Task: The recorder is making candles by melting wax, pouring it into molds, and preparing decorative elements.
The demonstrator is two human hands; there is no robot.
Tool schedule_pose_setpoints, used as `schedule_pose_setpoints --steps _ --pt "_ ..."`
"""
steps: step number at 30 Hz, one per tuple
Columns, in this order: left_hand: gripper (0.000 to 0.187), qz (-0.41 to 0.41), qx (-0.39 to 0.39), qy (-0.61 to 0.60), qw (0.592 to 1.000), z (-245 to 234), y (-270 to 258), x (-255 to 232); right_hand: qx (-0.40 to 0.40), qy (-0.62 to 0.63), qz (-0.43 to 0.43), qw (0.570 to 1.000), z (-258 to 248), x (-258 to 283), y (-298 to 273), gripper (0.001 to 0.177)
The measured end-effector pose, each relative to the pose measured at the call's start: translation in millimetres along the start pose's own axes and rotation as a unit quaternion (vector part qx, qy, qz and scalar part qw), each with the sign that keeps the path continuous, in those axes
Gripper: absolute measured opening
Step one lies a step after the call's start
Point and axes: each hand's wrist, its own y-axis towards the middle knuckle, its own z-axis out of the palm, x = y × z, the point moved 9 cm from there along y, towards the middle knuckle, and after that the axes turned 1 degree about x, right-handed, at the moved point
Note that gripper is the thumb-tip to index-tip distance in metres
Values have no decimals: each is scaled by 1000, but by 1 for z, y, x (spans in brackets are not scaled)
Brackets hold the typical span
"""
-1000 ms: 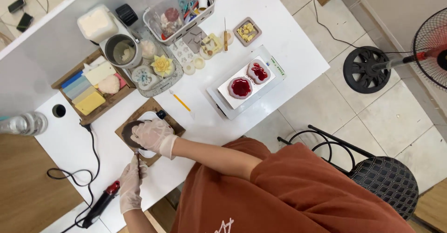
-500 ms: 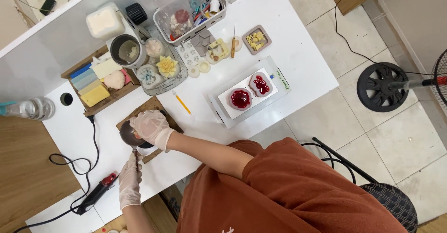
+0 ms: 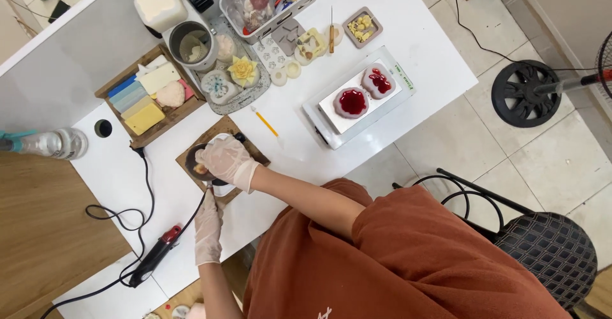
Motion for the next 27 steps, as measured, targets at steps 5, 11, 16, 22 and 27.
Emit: schedule_pose_setpoints --steps 5,11,16,22,27 --pt "60 43 27 20 999 -1 11 6 -38 -39 52 997 -15 -2 -3 13" --pt "62 30 68 26 997 1 -6 -4 -82 3 42 996 -6 -2 -8 18" --pt "52 70 120 -66 988 11 14 8 -32 -91 63 993 -4 -10 2 19" --pt "64 21 119 -16 993 7 17 10 -80 22 18 996 1 -2 -11 17" --pt "69 -10 113 29 993 0 15 3 -77 -54 18 995 -30 7 1 14"
